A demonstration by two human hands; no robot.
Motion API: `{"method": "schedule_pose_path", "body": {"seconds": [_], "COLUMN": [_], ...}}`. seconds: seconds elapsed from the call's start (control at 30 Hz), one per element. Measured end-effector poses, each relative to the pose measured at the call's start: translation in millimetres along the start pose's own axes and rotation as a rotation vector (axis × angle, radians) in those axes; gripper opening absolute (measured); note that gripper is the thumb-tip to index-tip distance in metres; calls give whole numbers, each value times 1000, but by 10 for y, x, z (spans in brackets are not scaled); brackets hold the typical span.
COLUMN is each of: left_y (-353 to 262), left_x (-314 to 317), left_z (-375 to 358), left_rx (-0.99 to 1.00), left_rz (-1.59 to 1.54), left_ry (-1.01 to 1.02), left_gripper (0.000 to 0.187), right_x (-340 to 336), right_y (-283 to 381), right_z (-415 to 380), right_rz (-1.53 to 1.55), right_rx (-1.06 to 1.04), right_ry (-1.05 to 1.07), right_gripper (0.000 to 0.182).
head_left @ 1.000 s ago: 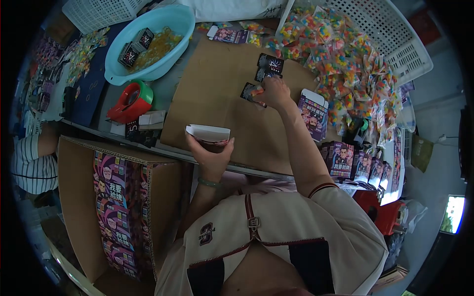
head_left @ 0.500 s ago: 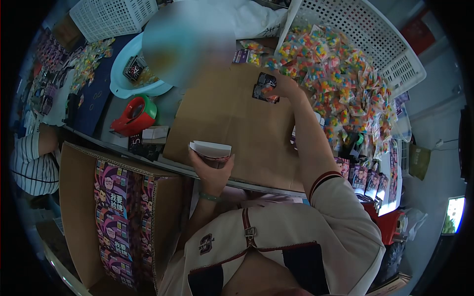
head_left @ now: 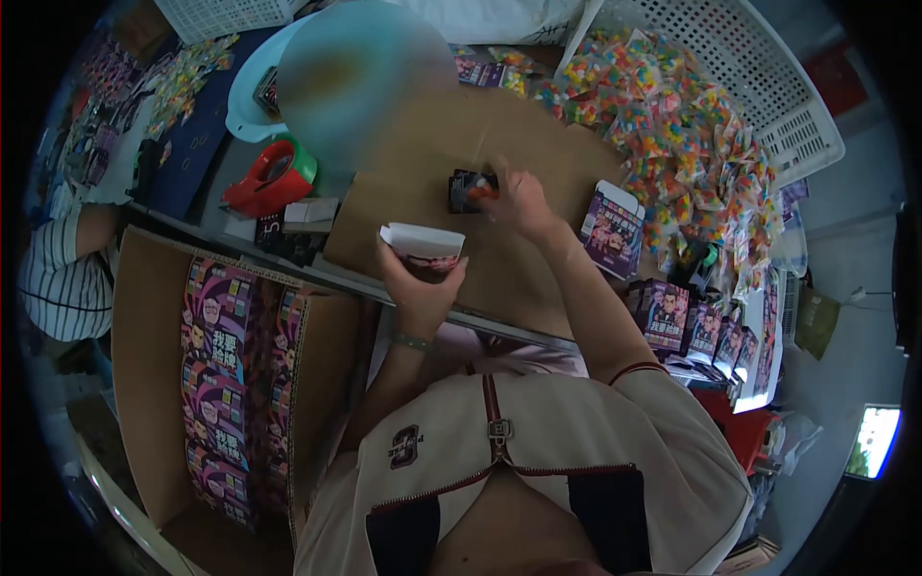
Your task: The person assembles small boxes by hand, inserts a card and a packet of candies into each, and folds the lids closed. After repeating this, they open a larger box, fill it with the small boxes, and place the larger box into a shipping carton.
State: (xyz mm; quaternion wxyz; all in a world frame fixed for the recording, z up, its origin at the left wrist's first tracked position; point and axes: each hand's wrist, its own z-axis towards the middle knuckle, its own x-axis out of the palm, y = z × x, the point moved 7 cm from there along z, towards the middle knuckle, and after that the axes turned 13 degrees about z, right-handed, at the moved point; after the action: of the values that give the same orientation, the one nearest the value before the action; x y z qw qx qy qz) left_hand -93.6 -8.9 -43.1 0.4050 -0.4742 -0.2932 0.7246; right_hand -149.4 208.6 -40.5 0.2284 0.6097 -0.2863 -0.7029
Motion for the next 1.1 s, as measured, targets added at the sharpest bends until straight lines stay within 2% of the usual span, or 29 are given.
{"method": "schedule_pose_path", "body": {"seconds": [0.03,0.17,0.23,0.27,0.33,0.37,0.43,0.47,0.53,0.57,0.63,0.67,0.73,0.77,0.83,0.87,0.93,0.97,1.03,1.07,1.1], "left_y": [7,48,35,24,-20,-31,-12,-8,-50,-33,-39,-30,-46,-54,-29,-41,-33,-27,-114,-112,-162], "left_x": [-5,-14,-6,-15,-30,-32,-24,-36,-43,-41,-47,-46,-73,-84,-84,-103,-95,-75,-144,-128,-112], "left_z": [-2,-17,-12,-7,12,14,17,26,39,24,14,25,26,21,25,27,38,50,40,9,-26], "left_rx": [-4,3,-7,-11,3,6,-3,-1,68,69,105,107,109,96,4,-3,-45,-45,99,104,190], "left_rz": [-4,11,26,24,156,152,148,147,164,164,182,180,118,115,114,113,33,32,46,50,48], "left_ry": [1,-2,18,12,6,0,0,-13,-25,-35,-67,-69,-90,-89,-8,-4,31,37,-95,-82,-78], "left_gripper": [107,110,112,112,113,113,106,106,104,104,102,102,102,102,111,111,113,113,103,103,98], "right_x": [60,-184,-714,-836,-842,-817,-567,-524,-289,-201,75,86,-4,-38,-407,-419,-536,-463,-375,-287,-239], "right_y": [151,395,805,1023,1505,1554,1844,1889,1920,1942,1928,1915,1938,1929,1956,1859,1424,1345,1152,1097,1033], "right_z": [-123,-362,-407,-437,-503,-479,-517,-497,-468,-447,-469,-451,-421,-449,-473,-535,-609,-701,-901,-967,-1020], "right_rz": [133,98,406,401,397,391,-226,-230,-404,-408,-509,-512,-357,-358,-123,-123,10,10,240,245,305], "right_rx": [-115,-129,-96,-101,-281,-288,-648,-660,-685,-695,-761,-761,-782,-780,-721,-717,-430,-424,-339,-329,-307], "right_ry": [-37,-90,-184,-179,27,26,148,147,325,324,479,478,369,382,93,100,-114,-116,-238,-245,-298], "right_gripper": [45,39,35,35,29,29,23,23,24,24,27,27,31,31,33,33,33,33,28,28,27]}}
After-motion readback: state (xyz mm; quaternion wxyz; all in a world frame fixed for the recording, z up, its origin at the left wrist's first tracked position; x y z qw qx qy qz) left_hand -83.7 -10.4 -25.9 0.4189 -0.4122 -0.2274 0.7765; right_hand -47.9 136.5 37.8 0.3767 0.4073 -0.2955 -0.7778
